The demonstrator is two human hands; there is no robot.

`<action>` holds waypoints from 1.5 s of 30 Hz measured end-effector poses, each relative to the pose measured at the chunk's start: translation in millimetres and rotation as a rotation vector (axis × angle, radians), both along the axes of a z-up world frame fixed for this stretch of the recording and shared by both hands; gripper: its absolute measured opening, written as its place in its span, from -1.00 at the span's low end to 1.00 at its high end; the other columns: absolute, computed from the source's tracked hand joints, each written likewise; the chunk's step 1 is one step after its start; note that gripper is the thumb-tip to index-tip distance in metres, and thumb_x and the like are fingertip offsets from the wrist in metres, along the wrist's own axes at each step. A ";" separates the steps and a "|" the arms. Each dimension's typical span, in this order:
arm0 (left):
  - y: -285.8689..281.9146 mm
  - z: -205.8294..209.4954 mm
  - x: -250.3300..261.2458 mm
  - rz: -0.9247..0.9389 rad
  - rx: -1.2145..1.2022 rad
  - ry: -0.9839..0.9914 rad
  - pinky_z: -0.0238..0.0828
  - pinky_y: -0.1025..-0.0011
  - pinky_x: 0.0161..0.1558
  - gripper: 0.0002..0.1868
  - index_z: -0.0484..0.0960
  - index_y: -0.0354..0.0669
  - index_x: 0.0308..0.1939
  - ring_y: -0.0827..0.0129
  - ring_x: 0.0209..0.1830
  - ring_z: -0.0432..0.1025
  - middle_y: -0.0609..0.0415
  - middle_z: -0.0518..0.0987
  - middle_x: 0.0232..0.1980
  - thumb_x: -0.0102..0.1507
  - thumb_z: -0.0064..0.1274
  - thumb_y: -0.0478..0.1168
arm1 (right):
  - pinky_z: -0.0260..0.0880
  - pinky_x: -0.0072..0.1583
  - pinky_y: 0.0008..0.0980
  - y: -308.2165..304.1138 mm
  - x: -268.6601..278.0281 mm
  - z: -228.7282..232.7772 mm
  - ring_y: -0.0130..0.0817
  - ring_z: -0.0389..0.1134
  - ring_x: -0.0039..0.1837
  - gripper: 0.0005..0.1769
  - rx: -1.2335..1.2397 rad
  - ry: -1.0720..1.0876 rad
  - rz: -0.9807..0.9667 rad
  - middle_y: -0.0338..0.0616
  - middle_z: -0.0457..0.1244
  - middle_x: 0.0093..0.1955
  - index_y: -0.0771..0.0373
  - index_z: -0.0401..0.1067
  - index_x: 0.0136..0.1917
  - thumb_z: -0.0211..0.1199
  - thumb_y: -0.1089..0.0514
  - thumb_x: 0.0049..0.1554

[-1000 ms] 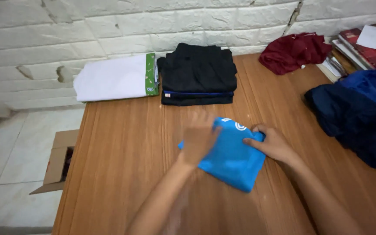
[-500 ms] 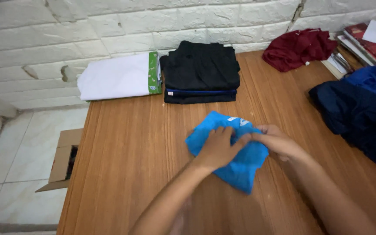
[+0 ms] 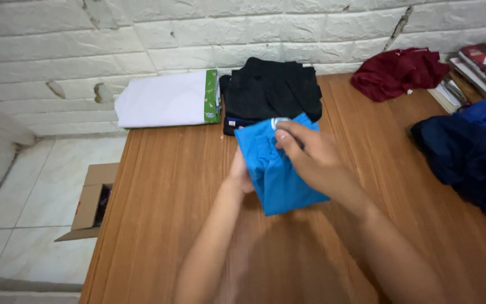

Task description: The person folds a pair of black shorts and a pair of blue shorts on a wooden table, smoothing and aligning each item before stacking them. The hands handle the garments one at a time, turning them over and pressing them flat.

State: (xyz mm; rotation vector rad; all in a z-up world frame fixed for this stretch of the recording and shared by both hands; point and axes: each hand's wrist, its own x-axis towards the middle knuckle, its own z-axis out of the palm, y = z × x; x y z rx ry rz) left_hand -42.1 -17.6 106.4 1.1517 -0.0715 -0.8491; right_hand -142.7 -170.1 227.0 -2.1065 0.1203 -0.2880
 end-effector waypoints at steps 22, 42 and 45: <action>19.5 -61.1 38.8 -0.087 0.556 -1.283 0.25 0.17 0.30 -0.67 0.67 0.12 -0.07 0.05 0.23 0.38 0.07 0.63 0.04 0.17 0.29 0.07 | 0.42 -0.13 -0.21 -83.4 22.4 -91.5 -0.18 0.40 -0.17 -0.81 -0.123 0.414 0.086 -0.12 0.34 -0.31 0.28 0.57 -0.16 0.41 0.14 -0.03; 11.6 -17.1 17.3 -0.253 0.462 -1.102 0.29 0.11 0.37 -0.62 0.65 0.03 0.10 0.07 0.31 0.41 -0.02 0.66 0.13 0.22 0.22 -0.05 | 0.37 0.23 0.05 -76.8 16.1 -86.3 0.22 0.34 0.29 -0.52 -0.393 0.141 0.127 0.16 0.34 0.15 0.23 0.50 0.24 0.41 0.01 0.10; 11.9 -18.1 16.2 -0.252 0.375 -1.020 0.34 0.07 0.34 -0.69 0.67 -0.05 0.12 -0.02 0.29 0.45 -0.13 0.66 0.14 0.30 0.14 -0.17 | 0.34 0.20 0.03 -72.2 19.5 -102.4 0.20 0.33 0.22 -0.56 -0.315 0.023 0.364 0.10 0.34 0.07 0.17 0.53 0.18 0.50 0.09 0.03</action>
